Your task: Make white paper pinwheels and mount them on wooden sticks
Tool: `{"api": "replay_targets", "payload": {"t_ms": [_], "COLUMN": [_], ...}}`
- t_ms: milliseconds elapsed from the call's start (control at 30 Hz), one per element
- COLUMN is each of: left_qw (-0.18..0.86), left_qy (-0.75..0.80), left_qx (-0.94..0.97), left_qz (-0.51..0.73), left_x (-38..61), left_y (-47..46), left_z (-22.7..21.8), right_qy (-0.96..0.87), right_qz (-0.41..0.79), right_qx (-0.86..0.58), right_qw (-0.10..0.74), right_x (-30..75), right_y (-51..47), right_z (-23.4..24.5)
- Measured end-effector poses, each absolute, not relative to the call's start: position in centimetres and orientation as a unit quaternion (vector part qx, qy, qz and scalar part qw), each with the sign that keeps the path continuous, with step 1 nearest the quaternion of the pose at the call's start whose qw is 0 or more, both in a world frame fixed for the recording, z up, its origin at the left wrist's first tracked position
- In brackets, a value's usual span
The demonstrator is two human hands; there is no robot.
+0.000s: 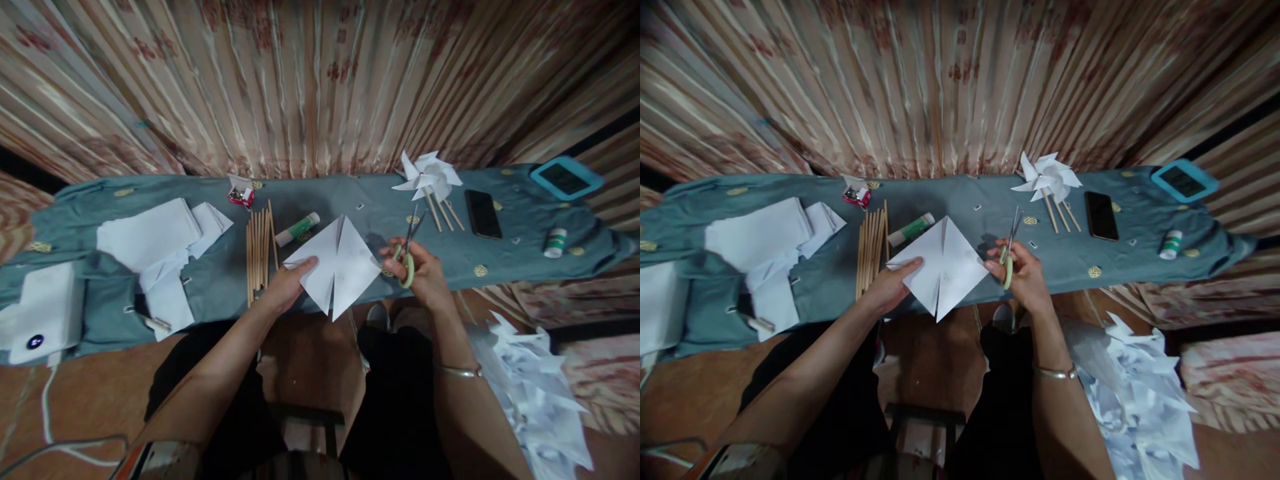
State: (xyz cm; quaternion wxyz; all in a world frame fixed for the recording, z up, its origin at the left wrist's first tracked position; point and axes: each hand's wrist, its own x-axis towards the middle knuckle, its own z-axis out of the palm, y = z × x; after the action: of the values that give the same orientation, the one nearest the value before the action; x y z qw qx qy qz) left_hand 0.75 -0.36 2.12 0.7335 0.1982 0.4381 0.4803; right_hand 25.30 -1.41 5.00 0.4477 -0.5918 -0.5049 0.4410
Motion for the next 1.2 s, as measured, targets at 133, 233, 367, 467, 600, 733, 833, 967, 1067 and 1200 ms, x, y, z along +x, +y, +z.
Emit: {"api": "replay_targets", "payload": {"t_ms": [133,233,367,467,600,733,833,967,1067,1200], "left_qw": [0.731,0.724,0.75,0.794,0.818,0.808,0.787,0.728,0.701,0.673], "left_qy": [0.459,0.465,0.443,0.379,0.306,0.281,0.291,0.354,0.385,0.404], "left_qx": [0.26,0.278,0.227,0.174,0.164,0.173,0.203,0.192,0.154,0.143], "left_qz": [0.434,0.428,0.435,0.443,0.458,0.487,0.505,0.555,0.58,0.603], "left_x": [1.4,1.6,1.7,1.8,1.9,2.1,2.5,2.9,2.6,1.4], "left_y": [-1.0,-1.0,-0.8,-0.8,-1.0,-1.1,-1.0,-0.8,-0.4,0.3], "left_z": [0.8,0.5,1.8,3.4,4.5,4.3,4.1,4.0,3.8,3.8], "right_qy": [-0.483,-0.471,-0.459,-0.425,-0.342,-0.293,-0.283,-0.298,-0.327,-0.385], "right_qz": [0.519,0.569,0.565,0.53,0.501,0.483,0.484,0.507,0.517,0.508], "right_qx": [-0.573,-0.562,-0.569,-0.58,-0.573,-0.559,-0.553,-0.544,-0.538,-0.56], "right_qw": [0.41,0.372,0.382,0.449,0.55,0.606,0.616,0.599,0.58,0.529], "right_x": [24.3,23.6,23.4,23.1,21.9,20.1,18.7,17.2,16.6,16.8], "right_y": [-0.9,-0.9,-0.7,-0.5,0.0,0.4,0.5,0.5,0.3,-0.5], "right_z": [5.0,5.1,5.3,5.1,4.3,3.5,3.2,3.1,3.0,3.1]}}
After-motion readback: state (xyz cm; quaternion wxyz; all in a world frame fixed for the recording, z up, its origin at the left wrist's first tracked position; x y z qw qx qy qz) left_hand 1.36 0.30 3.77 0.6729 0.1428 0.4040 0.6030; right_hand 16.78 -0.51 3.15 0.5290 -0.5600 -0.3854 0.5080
